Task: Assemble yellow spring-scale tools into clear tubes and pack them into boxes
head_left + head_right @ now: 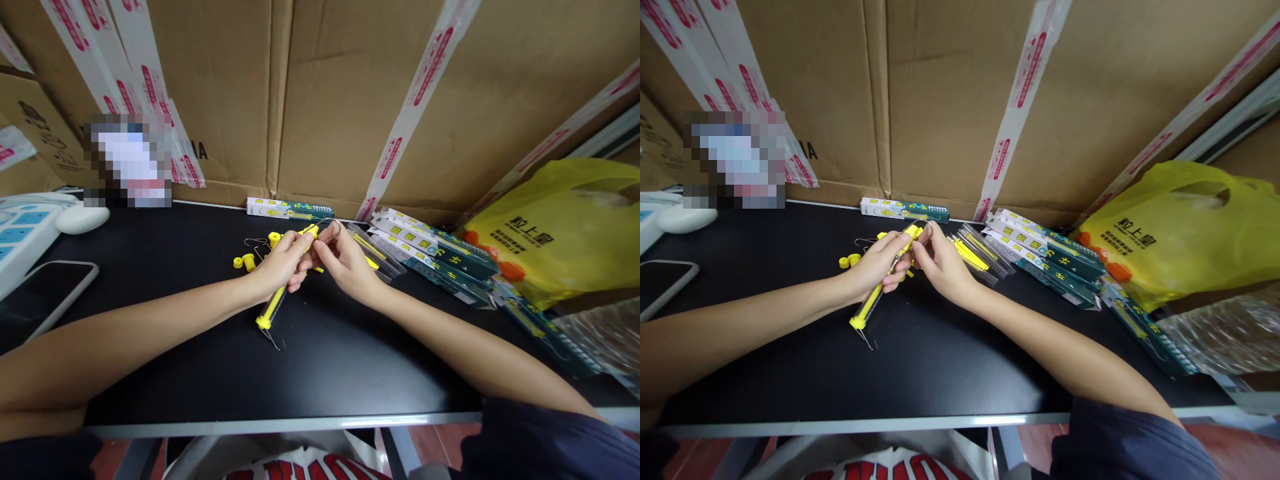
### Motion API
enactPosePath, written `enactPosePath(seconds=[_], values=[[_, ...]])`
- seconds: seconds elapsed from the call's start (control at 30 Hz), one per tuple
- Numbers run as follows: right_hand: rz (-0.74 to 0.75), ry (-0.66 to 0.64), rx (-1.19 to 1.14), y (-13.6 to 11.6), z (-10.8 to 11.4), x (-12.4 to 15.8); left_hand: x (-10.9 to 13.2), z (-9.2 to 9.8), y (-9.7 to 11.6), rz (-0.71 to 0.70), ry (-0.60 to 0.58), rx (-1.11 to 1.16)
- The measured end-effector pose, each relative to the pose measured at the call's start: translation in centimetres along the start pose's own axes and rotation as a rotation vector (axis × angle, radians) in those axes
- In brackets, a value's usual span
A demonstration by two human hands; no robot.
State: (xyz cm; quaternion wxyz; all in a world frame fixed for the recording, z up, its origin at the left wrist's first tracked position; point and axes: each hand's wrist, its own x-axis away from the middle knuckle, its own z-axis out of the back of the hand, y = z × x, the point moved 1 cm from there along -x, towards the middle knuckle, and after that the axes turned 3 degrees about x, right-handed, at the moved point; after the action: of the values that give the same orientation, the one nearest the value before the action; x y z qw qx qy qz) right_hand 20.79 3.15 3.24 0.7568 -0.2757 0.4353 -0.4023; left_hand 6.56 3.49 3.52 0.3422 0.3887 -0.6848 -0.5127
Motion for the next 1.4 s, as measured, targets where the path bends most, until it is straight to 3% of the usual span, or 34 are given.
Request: enactPosePath(seconds=[0.17, 0.4, 0.87, 1.1, 1.4], values=[[0.148, -0.010, 0.137, 0.4, 0.5, -0.3, 0.4, -0.4, 0.4, 0.036, -0.023, 0.147], [0.162, -0.043, 0.237, -0.3, 1.4, -0.6, 0.3, -0.1, 0.7, 0.126, -0.090, 0.262], [0.213, -0.088, 0.344, -0.3, 2.0, -0.8, -0.1, 0.4, 0.5, 0.121, -0.186, 0.260], [0.211, -0.056, 0.254, -0.1, 2.3, -1.0, -0.2, 0.6, 0.9, 0.116, -0.222, 0.213], [0.134, -0.119, 0.096, -0.8, 3.1, -1.4, -0.6, 1.4, 1.1, 0.314, -0.443, 0.427]])
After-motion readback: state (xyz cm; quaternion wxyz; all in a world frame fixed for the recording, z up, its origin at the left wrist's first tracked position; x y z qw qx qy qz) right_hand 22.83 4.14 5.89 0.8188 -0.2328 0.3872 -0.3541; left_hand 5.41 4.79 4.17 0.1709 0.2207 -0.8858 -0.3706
